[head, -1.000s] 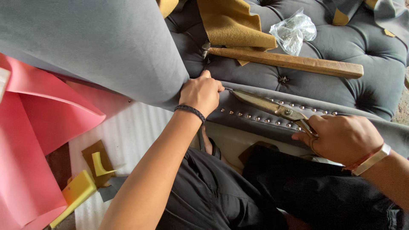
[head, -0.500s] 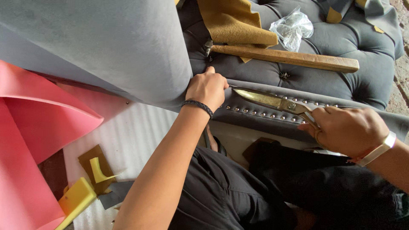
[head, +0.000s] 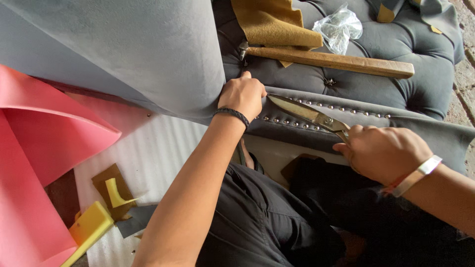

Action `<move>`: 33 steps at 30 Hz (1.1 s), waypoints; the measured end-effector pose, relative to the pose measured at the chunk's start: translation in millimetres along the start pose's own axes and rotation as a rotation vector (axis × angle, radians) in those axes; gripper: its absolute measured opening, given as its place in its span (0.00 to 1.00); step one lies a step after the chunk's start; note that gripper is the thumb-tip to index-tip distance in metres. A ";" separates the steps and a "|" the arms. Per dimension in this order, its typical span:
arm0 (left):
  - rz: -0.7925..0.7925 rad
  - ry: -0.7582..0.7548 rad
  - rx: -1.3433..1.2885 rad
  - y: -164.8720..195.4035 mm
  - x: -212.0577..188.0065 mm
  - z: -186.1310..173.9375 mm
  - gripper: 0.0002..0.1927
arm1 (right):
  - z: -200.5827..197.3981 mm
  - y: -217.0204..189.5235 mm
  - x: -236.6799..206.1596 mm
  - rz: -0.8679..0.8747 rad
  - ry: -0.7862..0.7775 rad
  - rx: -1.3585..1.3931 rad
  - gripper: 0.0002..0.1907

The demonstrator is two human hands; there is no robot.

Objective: The person sits on the floor beside a tufted gray sofa arm and hammers decorative metal tacks along its edge. They position each tack by hand, hold it with pliers, and drive it in with a hammer, working sequentially along the trim line.

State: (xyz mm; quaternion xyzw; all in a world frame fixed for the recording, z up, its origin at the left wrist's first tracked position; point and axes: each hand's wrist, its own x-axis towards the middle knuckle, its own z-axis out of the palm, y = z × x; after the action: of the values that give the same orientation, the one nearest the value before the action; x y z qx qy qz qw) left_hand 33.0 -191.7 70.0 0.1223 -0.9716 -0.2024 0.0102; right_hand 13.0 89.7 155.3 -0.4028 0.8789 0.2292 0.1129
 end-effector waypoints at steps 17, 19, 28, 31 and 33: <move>0.723 0.217 -0.189 93.7 -8.8 87.7 0.20 | 77.3 -31.6 -3.3 0.179 0.406 0.119 0.18; 0.738 0.262 -0.185 91.9 -6.5 96.1 0.19 | 81.1 -32.5 -3.0 0.188 0.418 0.126 0.18; 0.794 0.372 -0.203 89.5 -10.5 96.0 0.18 | 85.6 -35.3 -3.9 0.205 0.459 0.178 0.17; 0.741 0.421 -0.321 93.0 -14.2 93.4 0.18 | 87.0 -36.3 -3.8 0.212 0.461 0.184 0.17; 0.610 0.397 -0.439 97.1 -16.3 92.9 0.19 | 89.7 -36.7 -3.6 0.212 0.455 0.190 0.18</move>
State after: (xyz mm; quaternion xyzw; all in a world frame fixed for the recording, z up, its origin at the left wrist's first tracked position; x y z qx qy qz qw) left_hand 19.6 -65.2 23.6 -0.1391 -0.8764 -0.3646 0.2823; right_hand 44.5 115.4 67.2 -0.3371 0.9366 0.0599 -0.0748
